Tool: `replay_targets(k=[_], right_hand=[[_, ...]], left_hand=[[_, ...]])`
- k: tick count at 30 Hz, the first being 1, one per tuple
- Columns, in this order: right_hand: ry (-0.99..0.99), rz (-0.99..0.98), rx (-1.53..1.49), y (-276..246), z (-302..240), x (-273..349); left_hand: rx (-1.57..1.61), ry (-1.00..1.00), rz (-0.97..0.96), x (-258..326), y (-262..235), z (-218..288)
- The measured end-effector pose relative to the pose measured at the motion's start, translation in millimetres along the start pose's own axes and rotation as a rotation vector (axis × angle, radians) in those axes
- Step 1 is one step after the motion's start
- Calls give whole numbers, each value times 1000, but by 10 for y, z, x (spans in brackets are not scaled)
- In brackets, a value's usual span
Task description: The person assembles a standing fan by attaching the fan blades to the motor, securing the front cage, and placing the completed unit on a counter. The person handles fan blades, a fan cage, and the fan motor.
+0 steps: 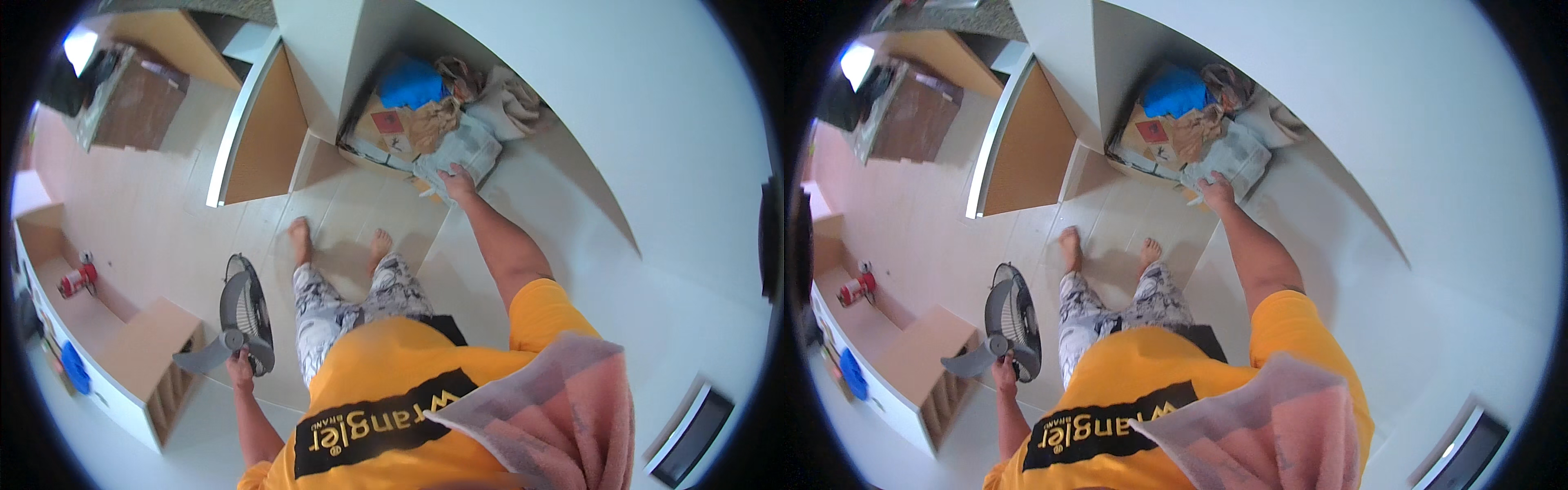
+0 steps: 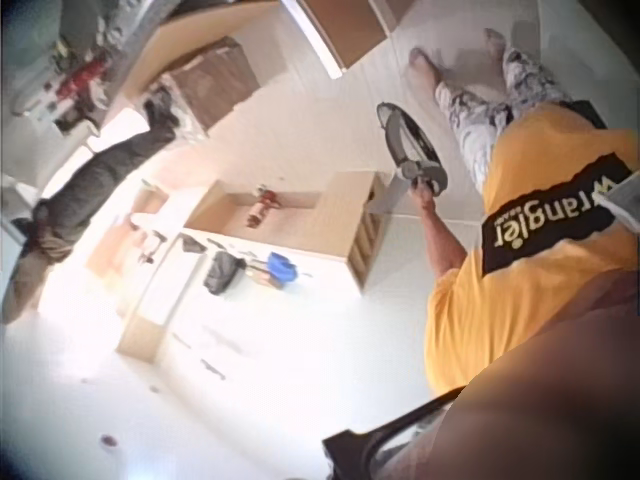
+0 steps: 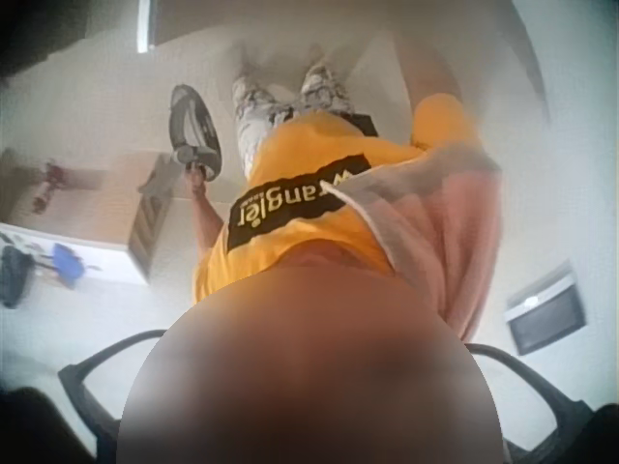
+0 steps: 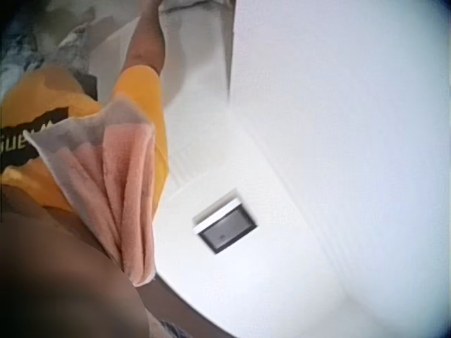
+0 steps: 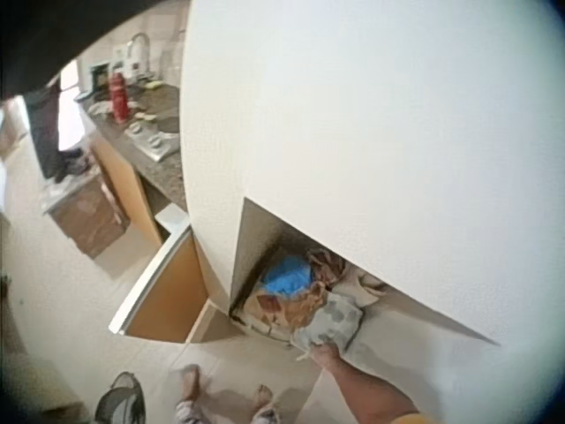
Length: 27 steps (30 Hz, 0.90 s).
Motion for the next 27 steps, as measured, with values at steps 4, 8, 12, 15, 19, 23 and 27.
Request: replay_targets(k=[4,8,12,15,19,23,27], right_hand=[[-62,-43,28,-154,-608,-894],[-525,582,120,-210,-1517,-1417],[-190,301,250,342,-1517,-2241],[-115,214,147,-220,-1803,-2423],[-151,184,-301,-1307,-1479,-2558],[-153,143,-700,-2133,-1345,-2348],[-172,199,-1008,-2636,-1561,-1996]], left_hand=[[37,-152,64,559,215,-632],[51,-249,148,879,412,-922],[8,-407,179,1026,289,-1334],[22,-383,228,1270,331,-1566],[5,-425,196,1186,256,-1749],[7,-337,212,1019,237,-1679],[66,-320,188,871,303,-1489]])
Point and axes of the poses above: each hand's wrist, its own x-axis away from the middle knuckle, its own y-axis out of the palm, z = x × y, the point moved 9 cm from there along -x, towards the middle knuckle, and after that the axes turned 7 degrees about x, right-handed, at the moved point
